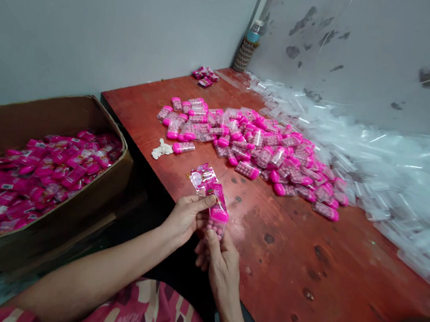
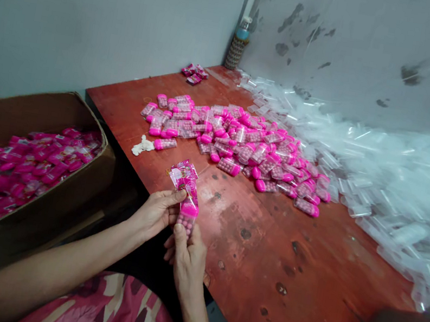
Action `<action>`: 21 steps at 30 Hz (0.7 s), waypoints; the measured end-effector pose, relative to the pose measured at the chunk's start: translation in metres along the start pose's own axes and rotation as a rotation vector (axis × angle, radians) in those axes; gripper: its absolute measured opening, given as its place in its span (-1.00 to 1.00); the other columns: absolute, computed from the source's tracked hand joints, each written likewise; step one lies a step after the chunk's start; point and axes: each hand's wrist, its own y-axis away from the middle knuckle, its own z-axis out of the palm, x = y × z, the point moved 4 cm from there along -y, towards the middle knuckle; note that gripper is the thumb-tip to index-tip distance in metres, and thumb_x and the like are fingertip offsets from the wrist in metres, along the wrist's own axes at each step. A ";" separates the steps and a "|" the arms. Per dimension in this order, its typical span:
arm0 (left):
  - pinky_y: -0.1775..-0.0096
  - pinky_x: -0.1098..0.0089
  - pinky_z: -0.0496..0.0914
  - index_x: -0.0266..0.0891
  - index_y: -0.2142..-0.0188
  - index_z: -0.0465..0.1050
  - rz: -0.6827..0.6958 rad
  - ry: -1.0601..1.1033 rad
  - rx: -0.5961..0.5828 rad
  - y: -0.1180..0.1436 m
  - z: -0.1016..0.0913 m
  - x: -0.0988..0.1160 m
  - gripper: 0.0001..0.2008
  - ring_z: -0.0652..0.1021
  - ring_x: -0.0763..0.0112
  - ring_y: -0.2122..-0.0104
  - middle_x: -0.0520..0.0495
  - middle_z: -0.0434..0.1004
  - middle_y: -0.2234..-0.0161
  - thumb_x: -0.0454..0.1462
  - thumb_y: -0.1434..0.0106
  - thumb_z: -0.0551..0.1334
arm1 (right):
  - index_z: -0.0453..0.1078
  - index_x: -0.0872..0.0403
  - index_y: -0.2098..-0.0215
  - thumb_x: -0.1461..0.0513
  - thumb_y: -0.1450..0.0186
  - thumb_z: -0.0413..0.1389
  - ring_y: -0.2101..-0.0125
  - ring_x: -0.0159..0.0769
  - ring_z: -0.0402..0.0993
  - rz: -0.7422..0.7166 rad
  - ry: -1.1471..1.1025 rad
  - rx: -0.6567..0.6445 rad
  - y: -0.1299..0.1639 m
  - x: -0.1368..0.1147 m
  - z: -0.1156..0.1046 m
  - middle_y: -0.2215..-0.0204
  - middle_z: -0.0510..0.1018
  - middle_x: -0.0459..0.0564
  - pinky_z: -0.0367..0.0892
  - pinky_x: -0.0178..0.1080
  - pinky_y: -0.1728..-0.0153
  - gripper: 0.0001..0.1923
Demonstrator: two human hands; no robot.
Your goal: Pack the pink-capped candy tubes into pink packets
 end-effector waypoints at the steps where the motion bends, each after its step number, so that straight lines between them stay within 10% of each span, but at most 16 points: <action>1: 0.53 0.48 0.37 -0.39 0.49 0.39 0.012 -0.025 -0.015 0.000 0.000 0.001 -0.76 0.45 0.50 0.61 -0.05 0.45 0.58 -0.25 0.08 0.36 | 0.20 0.08 0.30 0.03 -0.26 -0.08 0.75 -0.51 0.25 0.003 -0.026 -0.024 -0.001 0.000 0.001 0.65 0.37 -0.17 0.12 -0.46 0.76 -0.72; 21: 0.49 0.45 0.35 -0.41 0.53 0.50 0.016 -0.437 -0.219 -0.002 -0.003 0.002 -0.77 0.46 0.46 0.59 -0.06 0.46 0.59 -0.23 0.11 0.35 | 0.23 0.08 0.42 0.04 -0.22 -0.02 0.78 -0.53 0.18 -0.039 -0.011 -0.028 -0.010 0.000 -0.006 0.72 0.33 -0.20 0.05 -0.46 0.77 -0.73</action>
